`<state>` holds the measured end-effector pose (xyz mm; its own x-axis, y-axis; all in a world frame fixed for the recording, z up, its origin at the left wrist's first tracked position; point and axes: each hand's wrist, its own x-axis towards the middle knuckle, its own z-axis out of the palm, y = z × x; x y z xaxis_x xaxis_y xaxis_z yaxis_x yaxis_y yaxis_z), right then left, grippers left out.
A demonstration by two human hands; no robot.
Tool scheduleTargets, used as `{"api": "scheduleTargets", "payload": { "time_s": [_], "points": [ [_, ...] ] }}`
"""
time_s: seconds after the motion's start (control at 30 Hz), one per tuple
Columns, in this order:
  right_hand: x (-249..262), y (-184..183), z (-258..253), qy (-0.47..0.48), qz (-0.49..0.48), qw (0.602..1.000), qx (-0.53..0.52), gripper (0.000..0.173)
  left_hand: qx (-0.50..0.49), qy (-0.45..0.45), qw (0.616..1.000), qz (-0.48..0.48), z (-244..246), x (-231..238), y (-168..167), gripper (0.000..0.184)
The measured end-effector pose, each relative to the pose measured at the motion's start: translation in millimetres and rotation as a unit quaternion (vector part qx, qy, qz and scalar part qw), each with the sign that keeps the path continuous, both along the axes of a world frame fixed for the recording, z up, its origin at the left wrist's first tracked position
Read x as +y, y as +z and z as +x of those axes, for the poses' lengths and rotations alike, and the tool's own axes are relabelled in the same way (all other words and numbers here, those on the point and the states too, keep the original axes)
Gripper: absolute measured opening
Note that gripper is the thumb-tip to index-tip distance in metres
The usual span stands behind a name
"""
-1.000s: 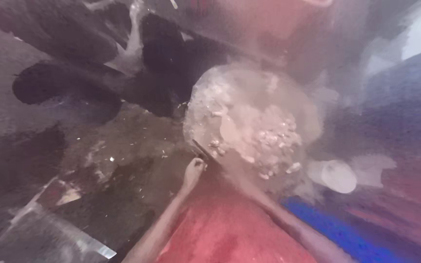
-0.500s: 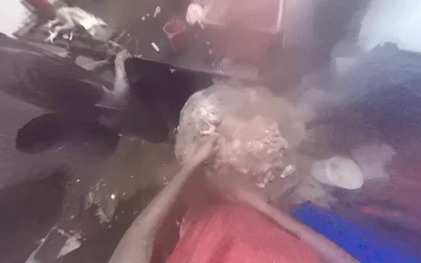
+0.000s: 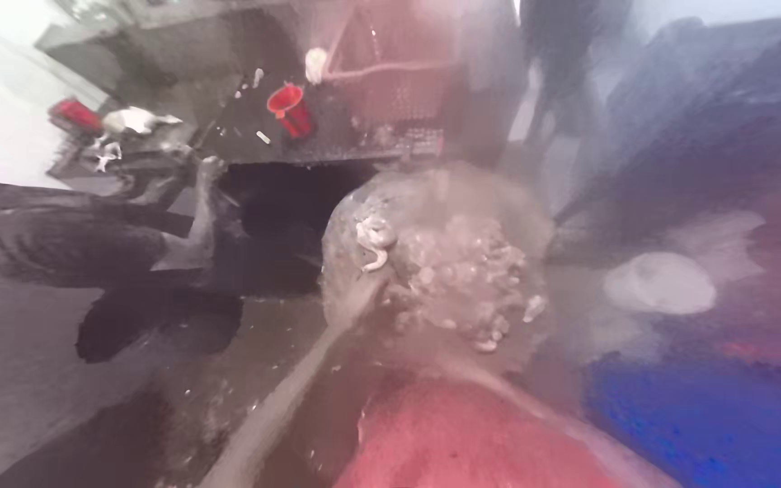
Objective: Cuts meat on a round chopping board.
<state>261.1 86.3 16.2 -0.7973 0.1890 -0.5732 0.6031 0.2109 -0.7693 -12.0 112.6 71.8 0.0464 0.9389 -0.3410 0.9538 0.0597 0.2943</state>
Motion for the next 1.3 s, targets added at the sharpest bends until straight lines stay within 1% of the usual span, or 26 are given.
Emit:
{"api": "scheduleTargets", "payload": {
  "time_s": [0.03,0.1,0.13,0.2,0.23,0.3,0.37,0.43,0.5,0.57,0.6,0.67,0.73,0.8,0.83,0.87,0.93,1.0,1.03,1.07,1.1,1.13,1.2,1.23,1.27,1.3],
  "points": [
    [-1,6,3,-0.019,-0.012,1.0,0.004,0.051,-0.018,0.034,0.999,0.002,-2,-10,8,0.044],
    [-4,11,12,-0.094,-0.026,0.995,0.006,0.049,-0.091,0.143,0.985,0.016,-10,-35,28,0.046],
    [-5,11,18,-0.138,-0.031,0.99,-0.001,0.048,-0.152,0.212,0.965,0.027,-14,-49,38,0.044],
    [-4,6,29,-0.209,-0.026,0.977,-0.03,0.046,-0.27,0.33,0.903,0.044,-15,-80,48,0.034],
    [-1,3,33,-0.237,-0.011,0.97,-0.041,0.047,-0.314,0.366,0.875,0.043,-17,-94,43,0.032],
    [8,0,31,-0.275,0.023,0.96,-0.035,0.048,-0.368,0.4,0.839,0.033,-18,-120,11,0.033],
    [15,18,19,-0.273,0.055,0.96,-0.013,0.049,-0.355,0.435,0.828,0.008,-9,-138,-36,0.036],
    [19,47,0,-0.268,0.064,0.961,0.018,0.05,-0.291,0.476,0.83,-0.016,1,-148,-74,0.042],
    [16,75,-20,-0.263,0.06,0.96,0.074,0.049,-0.263,0.494,0.828,-0.034,3,-152,-84,0.047],
    [10,94,-36,-0.233,0.06,0.967,0.087,0.048,-0.256,0.487,0.833,-0.047,1,-153,-83,0.047],
    [6,92,-44,-0.212,0.064,0.973,0.065,0.049,-0.255,0.485,0.835,-0.044,0,-152,-82,0.046],
    [3,55,-49,-0.138,0.088,0.987,0.007,0.051,-0.267,0.479,0.836,-0.031,-2,-150,-83,0.044],
    [1,23,-39,-0.082,0.077,0.993,-0.047,0.056,-0.28,0.476,0.833,-0.032,-4,-150,-85,0.043],
    [0,18,-23,-0.1,0.05,0.991,-0.076,0.057,-0.288,0.485,0.825,-0.036,-5,-154,-86,0.043],
    [1,17,-11,-0.109,0.033,0.99,-0.08,0.054,-0.305,0.499,0.81,-0.032,-2,-160,-86,0.041],
    [1,13,0,-0.124,0.019,0.99,-0.07,0.052,-0.336,0.518,0.787,-0.023,2,-165,-86,0.038],
    [5,18,11,-0.166,0.022,0.984,-0.064,0.049,-0.433,0.56,0.706,0.007,16,-165,-85,0.031],
    [3,30,8,-0.195,0.078,0.976,-0.063,0.046,-0.54,0.583,0.607,-0.004,38,-163,-80,0.035],
    [3,43,3,-0.205,0.1,0.972,-0.054,0.046,-0.578,0.576,0.578,-0.025,46,-162,-81,0.036],
    [4,59,-5,-0.217,0.11,0.97,-0.023,0.045,-0.6,0.563,0.566,-0.048,53,-159,-84,0.034],
    [6,79,-13,-0.227,0.11,0.967,0.031,0.048,-0.607,0.553,0.567,-0.067,58,-156,-88,0.033],
    [6,100,-21,-0.235,0.106,0.96,0.109,0.053,-0.601,0.543,0.581,-0.084,62,-154,-92,0.033],
    [3,130,-37,-0.252,0.082,0.924,0.274,0.074,-0.572,0.528,0.619,-0.101,65,-150,-94,0.034],
    [-1,140,-43,-0.259,0.071,0.905,0.33,0.076,-0.56,0.524,0.633,-0.107,65,-148,-93,0.035],
    [-6,142,-45,-0.252,0.066,0.894,0.364,0.07,-0.55,0.522,0.641,-0.112,65,-147,-91,0.035],
    [-12,137,-42,-0.239,0.068,0.9,0.36,0.058,-0.544,0.52,0.648,-0.116,63,-147,-89,0.035]
  ]
}}
